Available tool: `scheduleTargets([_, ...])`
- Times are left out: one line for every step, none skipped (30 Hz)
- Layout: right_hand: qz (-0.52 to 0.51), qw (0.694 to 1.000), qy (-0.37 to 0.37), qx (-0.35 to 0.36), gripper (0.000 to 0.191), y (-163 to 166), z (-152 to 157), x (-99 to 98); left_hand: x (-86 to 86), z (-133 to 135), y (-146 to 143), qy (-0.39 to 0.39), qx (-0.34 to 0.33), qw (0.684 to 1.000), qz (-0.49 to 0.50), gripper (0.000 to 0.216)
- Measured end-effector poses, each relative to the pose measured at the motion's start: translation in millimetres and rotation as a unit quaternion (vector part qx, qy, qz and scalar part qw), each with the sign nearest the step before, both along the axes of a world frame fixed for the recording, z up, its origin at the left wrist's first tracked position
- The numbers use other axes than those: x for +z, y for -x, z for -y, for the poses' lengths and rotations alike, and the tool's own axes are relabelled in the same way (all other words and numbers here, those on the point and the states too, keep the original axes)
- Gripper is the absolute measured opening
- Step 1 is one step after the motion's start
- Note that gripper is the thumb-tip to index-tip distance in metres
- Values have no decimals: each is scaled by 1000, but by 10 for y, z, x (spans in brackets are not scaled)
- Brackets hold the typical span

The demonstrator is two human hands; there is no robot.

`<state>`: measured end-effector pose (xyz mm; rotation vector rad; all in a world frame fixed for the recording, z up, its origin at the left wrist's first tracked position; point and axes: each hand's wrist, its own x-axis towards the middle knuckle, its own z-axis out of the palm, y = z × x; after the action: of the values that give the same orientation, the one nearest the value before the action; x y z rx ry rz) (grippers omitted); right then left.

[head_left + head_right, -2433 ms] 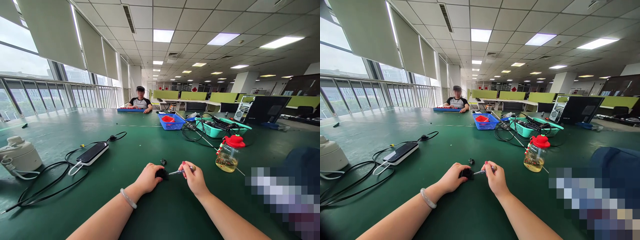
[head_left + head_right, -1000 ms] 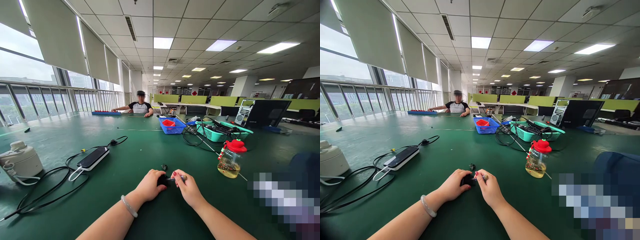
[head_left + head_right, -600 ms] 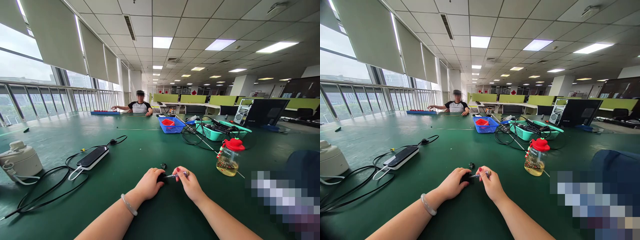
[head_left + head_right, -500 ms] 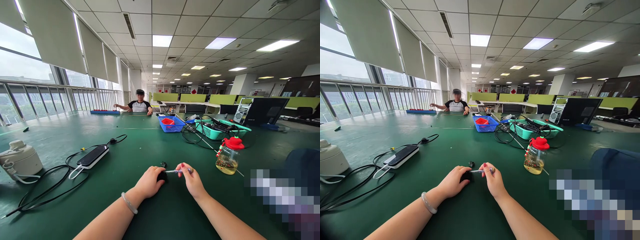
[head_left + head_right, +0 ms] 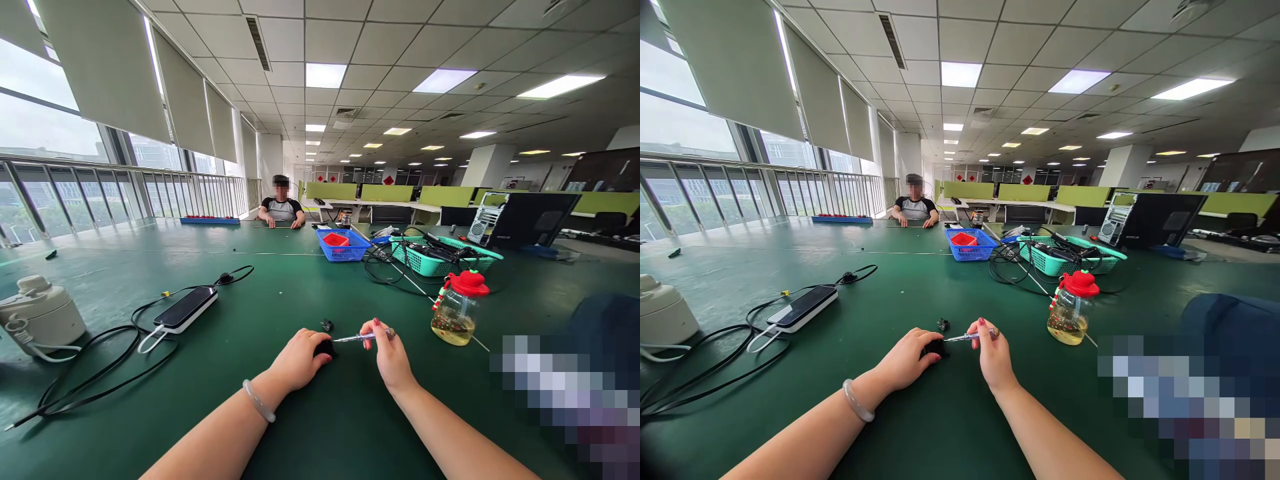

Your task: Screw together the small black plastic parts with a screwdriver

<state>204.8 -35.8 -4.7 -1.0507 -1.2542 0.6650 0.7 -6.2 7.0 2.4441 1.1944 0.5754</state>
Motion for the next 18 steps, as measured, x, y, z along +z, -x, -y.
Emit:
scheduleTargets([3, 1000, 3, -2, 53, 3, 5, 1, -1, -2, 0, 1, 0, 1000, -2, 39])
scheduleTargets([4, 1000, 6, -3, 53, 6, 7, 3, -5, -5, 0, 2, -1, 1000, -3, 40])
scheduleTargets([6, 1000, 9, -5, 53, 9, 7, 6, -10, -9, 1, 3, -1, 1000, -1, 40])
scheduleTargets([8, 1000, 11, -7, 54, 11, 4, 8, -17, -13, 2, 2, -2, 1000, 2, 40])
scheduleTargets([10, 1000, 13, -8, 54, 12, -1, 11, -24, -17, 2, 1, -2, 1000, 6, 40])
scheduleTargets([12, 1000, 14, -8, 54, 11, -7, 12, -29, -20, 2, 0, -1, 1000, 10, 40])
scheduleTargets([13, 1000, 13, -8, 54, 9, -13, 12, -33, -22, 1, -2, 0, 1000, 14, 40])
scheduleTargets([14, 1000, 11, -9, 53, 7, -17, 11, -35, -24, -2, -4, 2, 1000, 19, 39])
scheduleTargets([13, 1000, 7, -11, 53, 3, -20, 8, -35, -25, -5, -7, 3, 1000, 23, 39])
scheduleTargets([12, 1000, 2, -13, 52, -1, -21, 5, -35, -26, -9, -8, 4, 1000, 27, 38])
scheduleTargets([10, 1000, -3, -16, 51, -5, -20, 2, -35, -26, -13, -11, 4, 999, 32, 37])
scheduleTargets([10, 1000, -8, -20, 50, -8, -18, -2, -36, -27, -15, -13, 3, 999, 36, 36])
scheduleTargets([10, 1000, -10, -23, 50, -9, -15, -5, -38, -28, -17, -14, 1, 999, 39, 35])
scheduleTargets([11, 1000, -11, -24, 49, -9, -13, -6, -43, -29, -17, -14, -2, 999, 40, 35])
scheduleTargets([13, 1000, -12, -25, 49, -7, -11, -7, -48, -32, -15, -14, -4, 999, 39, 34])
scheduleTargets([15, 1000, -12, -24, 49, -4, -10, -6, -55, -35, -13, -13, -6, 999, 37, 34])
scheduleTargets([16, 1000, -13, -23, 49, 0, -9, -4, -62, -39, -10, -12, -8, 999, 34, 34])
scheduleTargets([18, 1000, -13, -21, 50, 4, -8, 0, -69, -44, -7, -12, -10, 999, 32, 33])
